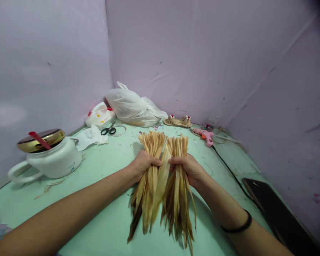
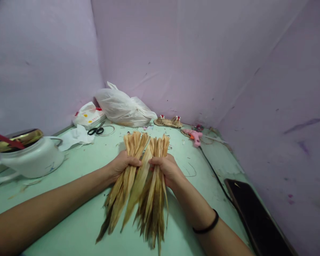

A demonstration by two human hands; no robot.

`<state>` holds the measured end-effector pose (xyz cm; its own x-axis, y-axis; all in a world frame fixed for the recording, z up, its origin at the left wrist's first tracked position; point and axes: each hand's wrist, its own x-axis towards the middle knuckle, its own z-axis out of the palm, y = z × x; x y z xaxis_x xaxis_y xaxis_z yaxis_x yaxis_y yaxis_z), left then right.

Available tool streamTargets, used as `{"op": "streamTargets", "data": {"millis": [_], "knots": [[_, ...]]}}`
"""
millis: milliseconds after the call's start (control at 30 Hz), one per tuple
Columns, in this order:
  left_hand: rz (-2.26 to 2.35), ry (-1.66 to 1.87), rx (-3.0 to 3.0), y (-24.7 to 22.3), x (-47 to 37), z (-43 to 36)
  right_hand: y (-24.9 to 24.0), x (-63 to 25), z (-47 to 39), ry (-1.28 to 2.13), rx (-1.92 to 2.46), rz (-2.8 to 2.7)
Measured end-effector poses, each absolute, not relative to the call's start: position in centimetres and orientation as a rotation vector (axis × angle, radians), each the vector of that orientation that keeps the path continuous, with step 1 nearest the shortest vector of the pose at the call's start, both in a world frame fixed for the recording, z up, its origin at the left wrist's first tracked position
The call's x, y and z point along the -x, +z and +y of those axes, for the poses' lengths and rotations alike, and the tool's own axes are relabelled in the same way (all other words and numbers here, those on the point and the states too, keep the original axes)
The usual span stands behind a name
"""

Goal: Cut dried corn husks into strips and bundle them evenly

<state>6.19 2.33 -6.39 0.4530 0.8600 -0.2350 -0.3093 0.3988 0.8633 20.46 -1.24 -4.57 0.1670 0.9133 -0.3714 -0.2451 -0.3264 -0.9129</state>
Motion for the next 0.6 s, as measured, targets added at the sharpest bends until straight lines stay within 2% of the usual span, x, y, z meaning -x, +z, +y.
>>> {"op": "streamTargets", "data": {"millis": [133,600], "knots": [[0.67,0.809,-0.849,-6.17,-6.27,2.0,-4.5,-19.8,-1.57,1.388,1.404,-0.778],[0.761,0.922,-0.825,-6.1,-6.74,1.77,-5.0,-19.84,-1.59,1.462,1.243,-0.82]]}}
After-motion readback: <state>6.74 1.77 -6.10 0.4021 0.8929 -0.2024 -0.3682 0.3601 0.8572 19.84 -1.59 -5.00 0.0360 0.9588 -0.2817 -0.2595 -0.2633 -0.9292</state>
